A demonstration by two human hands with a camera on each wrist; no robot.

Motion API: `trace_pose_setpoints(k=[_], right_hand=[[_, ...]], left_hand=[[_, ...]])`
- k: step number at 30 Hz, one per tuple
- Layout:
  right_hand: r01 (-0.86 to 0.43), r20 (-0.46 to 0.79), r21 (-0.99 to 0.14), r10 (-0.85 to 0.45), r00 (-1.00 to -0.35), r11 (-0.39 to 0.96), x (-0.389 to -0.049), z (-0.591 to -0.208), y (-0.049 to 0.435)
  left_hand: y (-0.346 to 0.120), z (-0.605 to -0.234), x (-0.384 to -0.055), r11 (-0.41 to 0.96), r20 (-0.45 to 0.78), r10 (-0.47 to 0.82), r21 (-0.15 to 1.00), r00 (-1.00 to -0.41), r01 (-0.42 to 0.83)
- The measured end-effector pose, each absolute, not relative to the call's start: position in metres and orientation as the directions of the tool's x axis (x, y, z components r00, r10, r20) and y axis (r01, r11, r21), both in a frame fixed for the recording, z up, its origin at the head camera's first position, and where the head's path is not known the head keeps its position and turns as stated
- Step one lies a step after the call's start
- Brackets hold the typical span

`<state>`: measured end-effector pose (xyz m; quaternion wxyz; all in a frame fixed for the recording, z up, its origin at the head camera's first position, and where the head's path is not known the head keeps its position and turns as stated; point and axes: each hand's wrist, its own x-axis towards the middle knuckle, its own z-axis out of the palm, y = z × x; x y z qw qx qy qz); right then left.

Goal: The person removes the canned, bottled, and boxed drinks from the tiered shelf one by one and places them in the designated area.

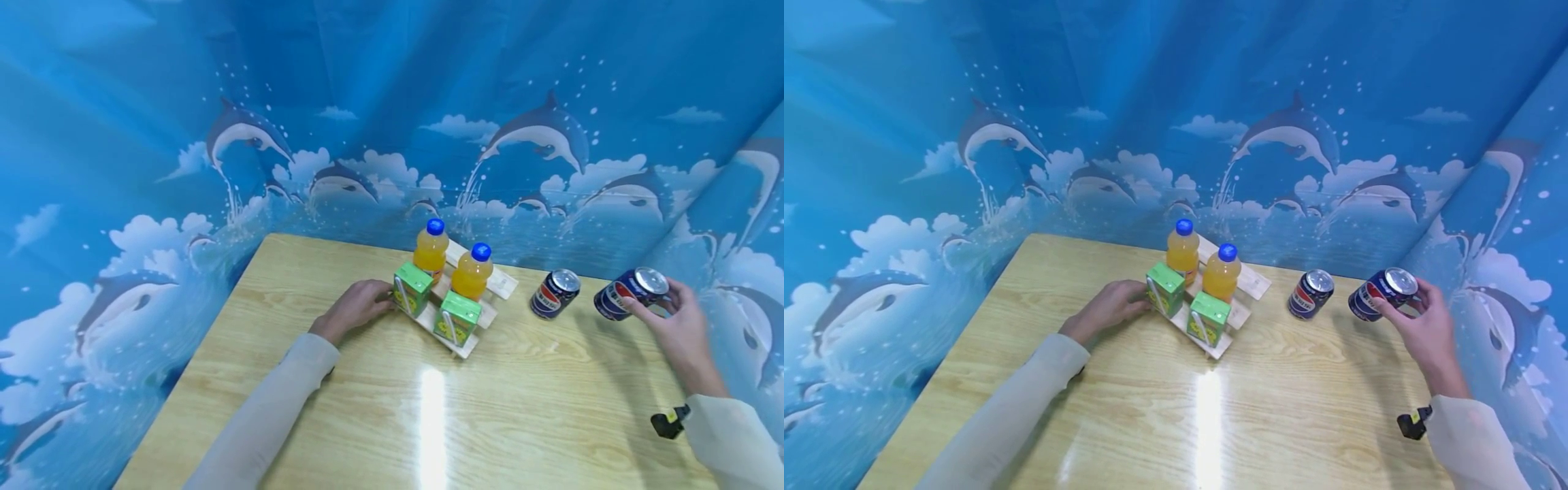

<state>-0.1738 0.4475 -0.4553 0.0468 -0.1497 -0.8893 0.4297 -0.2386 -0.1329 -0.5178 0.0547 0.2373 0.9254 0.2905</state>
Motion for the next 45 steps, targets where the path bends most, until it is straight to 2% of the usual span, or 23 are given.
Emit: trace_pose_setpoints(k=[16, 32, 39, 45], right_hand=[[0.252, -0.081, -0.771, 0.303, -0.95, 0.585, -0.175, -0.493, 0.455], [0.253, -0.089, -0.804, 0.312, -0.946, 0.538, -0.18, -0.506, 0.447], [0.191, -0.02, -0.79, 0.287, -0.958, 0.583, -0.18, -0.513, 0.446], [0.188, -0.013, -0.783, 0.287, -0.958, 0.593, -0.184, -0.511, 0.443]], left_hand=[[-0.132, -0.519, -0.238, 0.729, 0.018, 0.463, 0.562, -0.886, 0.392], [-0.132, -0.518, -0.238, 0.721, 0.033, 0.475, 0.559, -0.88, 0.41], [-0.132, -0.519, -0.239, 0.715, 0.037, 0.484, 0.559, -0.874, 0.42], [-0.133, -0.518, -0.239, 0.715, 0.044, 0.479, 0.559, -0.877, 0.419]])
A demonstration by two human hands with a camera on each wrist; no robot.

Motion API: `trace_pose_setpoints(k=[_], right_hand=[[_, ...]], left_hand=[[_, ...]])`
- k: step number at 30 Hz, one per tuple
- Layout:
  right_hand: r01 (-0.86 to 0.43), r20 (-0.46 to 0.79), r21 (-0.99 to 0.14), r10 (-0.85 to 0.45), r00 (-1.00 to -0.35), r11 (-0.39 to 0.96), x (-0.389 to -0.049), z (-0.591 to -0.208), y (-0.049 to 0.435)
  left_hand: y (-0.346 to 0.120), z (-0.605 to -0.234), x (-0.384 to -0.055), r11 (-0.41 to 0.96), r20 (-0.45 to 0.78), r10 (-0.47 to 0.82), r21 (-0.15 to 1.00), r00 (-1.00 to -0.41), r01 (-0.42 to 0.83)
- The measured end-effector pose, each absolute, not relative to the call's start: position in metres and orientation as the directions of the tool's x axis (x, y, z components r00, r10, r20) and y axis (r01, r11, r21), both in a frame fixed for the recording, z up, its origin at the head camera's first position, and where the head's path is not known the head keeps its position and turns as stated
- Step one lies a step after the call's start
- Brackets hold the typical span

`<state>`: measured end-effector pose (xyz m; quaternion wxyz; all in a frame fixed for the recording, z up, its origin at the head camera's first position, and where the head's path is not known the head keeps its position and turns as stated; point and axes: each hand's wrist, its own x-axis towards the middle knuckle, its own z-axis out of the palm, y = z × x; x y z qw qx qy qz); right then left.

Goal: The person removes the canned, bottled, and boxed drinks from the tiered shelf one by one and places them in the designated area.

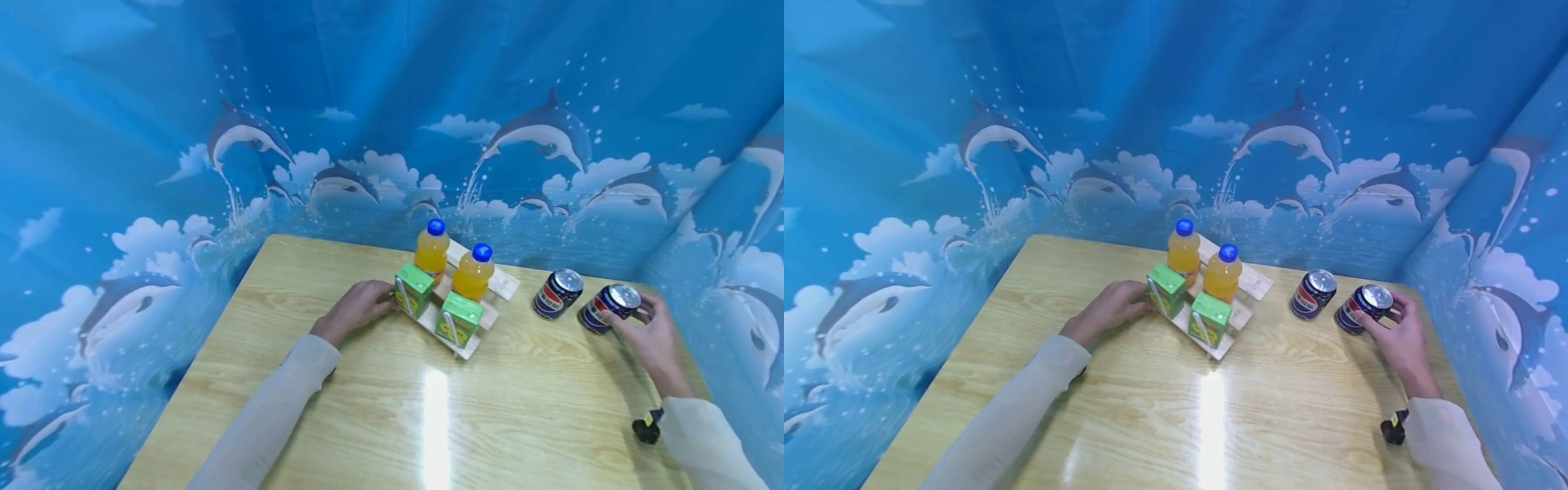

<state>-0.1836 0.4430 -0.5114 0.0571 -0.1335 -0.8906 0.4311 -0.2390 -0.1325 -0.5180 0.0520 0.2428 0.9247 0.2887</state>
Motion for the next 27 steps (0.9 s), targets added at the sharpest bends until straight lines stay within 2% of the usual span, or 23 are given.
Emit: trace_pose_setpoints(k=[12, 27], right_hand=[[0.134, 0.035, -0.822, 0.284, -0.958, 0.554, -0.182, -0.509, 0.441], [0.109, 0.039, -0.829, 0.251, -0.967, 0.549, -0.179, -0.468, 0.43]], left_hand=[[-0.133, -0.518, -0.241, 0.708, 0.059, 0.489, 0.557, -0.87, 0.435], [-0.134, -0.518, -0.24, 0.691, 0.067, 0.497, 0.572, -0.865, 0.441]])
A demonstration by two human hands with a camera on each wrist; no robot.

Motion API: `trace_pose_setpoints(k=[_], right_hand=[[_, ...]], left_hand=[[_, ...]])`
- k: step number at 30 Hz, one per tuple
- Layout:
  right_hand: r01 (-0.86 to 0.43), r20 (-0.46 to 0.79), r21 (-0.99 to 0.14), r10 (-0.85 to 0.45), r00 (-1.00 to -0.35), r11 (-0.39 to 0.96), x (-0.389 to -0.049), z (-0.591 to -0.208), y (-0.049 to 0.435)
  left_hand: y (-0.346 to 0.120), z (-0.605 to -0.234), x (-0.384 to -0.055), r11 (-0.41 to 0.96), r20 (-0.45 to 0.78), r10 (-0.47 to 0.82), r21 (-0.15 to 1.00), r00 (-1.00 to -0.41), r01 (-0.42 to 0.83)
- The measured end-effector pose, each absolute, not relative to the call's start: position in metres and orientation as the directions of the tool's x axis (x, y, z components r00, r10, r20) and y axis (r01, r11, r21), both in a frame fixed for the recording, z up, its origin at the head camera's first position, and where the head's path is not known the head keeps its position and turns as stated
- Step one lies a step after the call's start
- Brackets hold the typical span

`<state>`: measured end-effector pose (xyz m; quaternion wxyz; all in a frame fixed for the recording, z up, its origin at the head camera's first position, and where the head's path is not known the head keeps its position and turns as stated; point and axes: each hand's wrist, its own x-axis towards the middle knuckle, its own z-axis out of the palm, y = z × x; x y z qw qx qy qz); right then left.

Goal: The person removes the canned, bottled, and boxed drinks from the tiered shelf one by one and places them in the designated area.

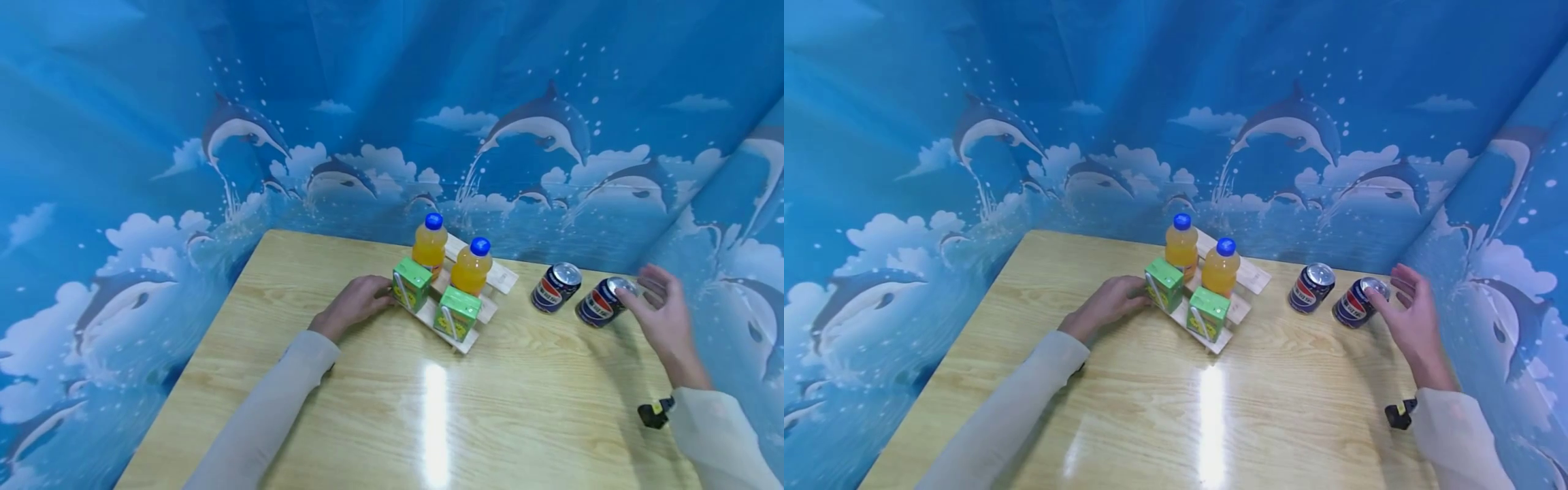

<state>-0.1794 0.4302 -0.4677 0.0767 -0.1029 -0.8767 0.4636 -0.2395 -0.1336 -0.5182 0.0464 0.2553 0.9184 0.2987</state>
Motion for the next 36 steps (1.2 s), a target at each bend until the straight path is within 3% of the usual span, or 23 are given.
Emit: trace_pose_setpoints(k=[11, 19, 27, 36], right_hand=[[0.051, 0.083, -0.818, 0.206, -0.975, 0.572, -0.182, -0.444, 0.405], [-0.017, 0.109, -0.783, 0.111, -0.988, 0.622, -0.187, -0.433, 0.38], [-0.143, 0.188, -0.79, 0.013, -0.982, 0.597, -0.189, -0.425, 0.351], [-0.202, 0.199, -0.784, -0.07, -0.977, 0.587, -0.194, -0.422, 0.316]], left_hand=[[-0.133, -0.518, -0.241, 0.696, 0.068, 0.499, 0.563, -0.864, 0.446], [-0.133, -0.518, -0.24, 0.7, 0.068, 0.49, 0.563, -0.869, 0.439], [-0.132, -0.519, -0.241, 0.708, 0.065, 0.488, 0.554, -0.87, 0.438], [-0.132, -0.519, -0.241, 0.713, 0.057, 0.484, 0.553, -0.873, 0.431]])
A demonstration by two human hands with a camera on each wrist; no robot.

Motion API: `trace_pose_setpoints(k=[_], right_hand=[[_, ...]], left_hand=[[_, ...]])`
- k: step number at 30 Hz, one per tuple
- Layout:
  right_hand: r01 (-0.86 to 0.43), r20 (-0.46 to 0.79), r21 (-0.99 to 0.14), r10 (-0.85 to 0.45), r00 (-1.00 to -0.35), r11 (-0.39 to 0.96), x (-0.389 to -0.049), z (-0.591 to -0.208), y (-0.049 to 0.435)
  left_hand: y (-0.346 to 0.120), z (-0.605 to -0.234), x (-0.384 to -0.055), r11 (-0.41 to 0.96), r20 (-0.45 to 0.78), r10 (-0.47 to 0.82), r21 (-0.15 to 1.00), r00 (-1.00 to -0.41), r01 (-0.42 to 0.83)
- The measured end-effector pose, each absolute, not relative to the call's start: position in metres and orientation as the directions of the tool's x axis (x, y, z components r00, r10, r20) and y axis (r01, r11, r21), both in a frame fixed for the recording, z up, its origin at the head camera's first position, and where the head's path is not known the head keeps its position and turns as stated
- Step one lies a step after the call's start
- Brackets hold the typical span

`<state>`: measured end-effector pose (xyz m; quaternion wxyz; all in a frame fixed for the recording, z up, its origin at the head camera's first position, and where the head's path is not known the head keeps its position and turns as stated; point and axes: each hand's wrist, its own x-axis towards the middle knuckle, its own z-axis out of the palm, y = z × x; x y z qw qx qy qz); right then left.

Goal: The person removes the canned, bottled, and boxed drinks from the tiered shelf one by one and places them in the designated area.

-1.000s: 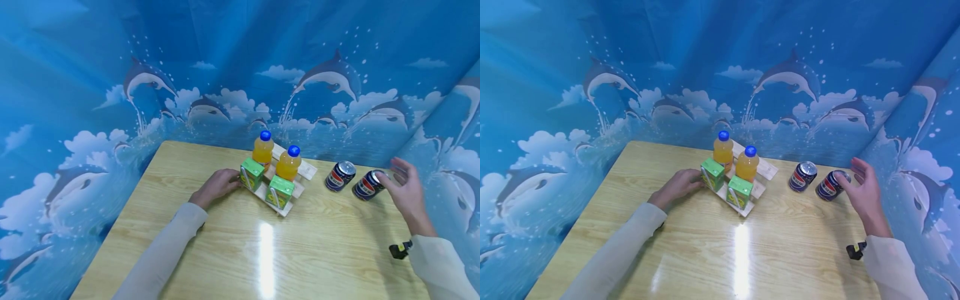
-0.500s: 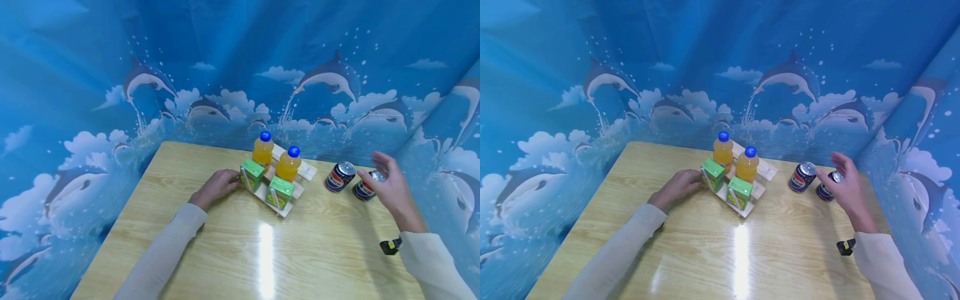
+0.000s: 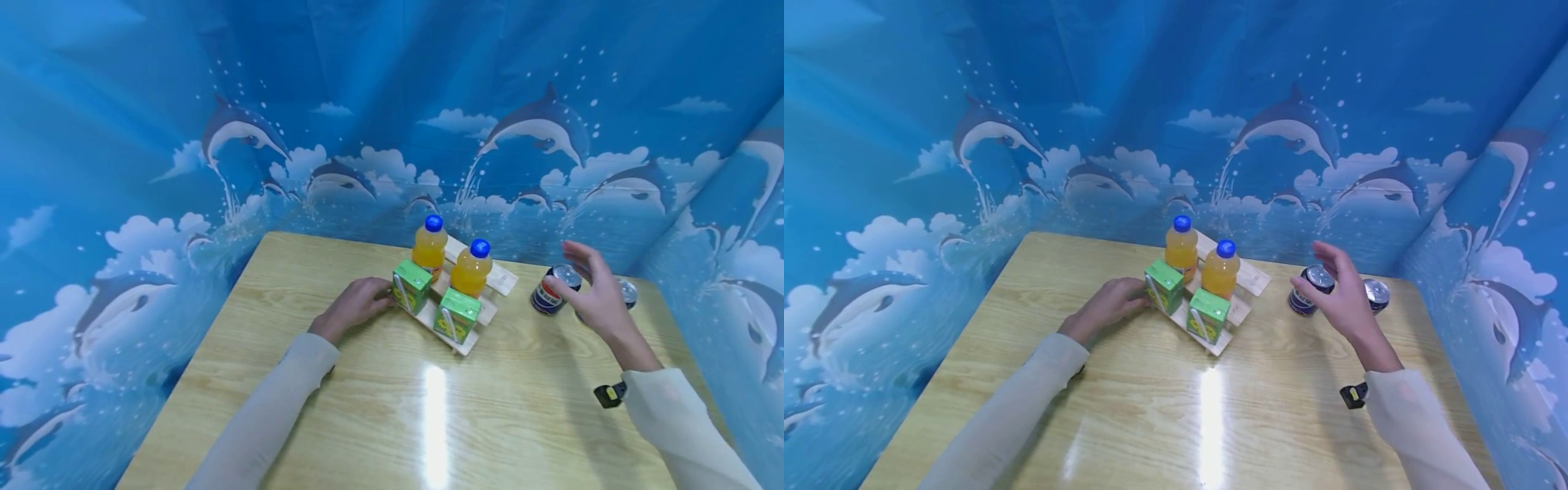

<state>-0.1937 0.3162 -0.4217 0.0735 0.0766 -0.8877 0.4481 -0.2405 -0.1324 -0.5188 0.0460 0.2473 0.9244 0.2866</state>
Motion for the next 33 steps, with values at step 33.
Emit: trace_pose_setpoints(k=[33], right_hand=[[-0.259, 0.15, -0.907, -0.32, -0.936, 0.331, -0.21, -0.425, 0.23]], left_hand=[[-0.132, -0.52, -0.24, 0.718, 0.057, 0.477, 0.55, -0.877, 0.427]])
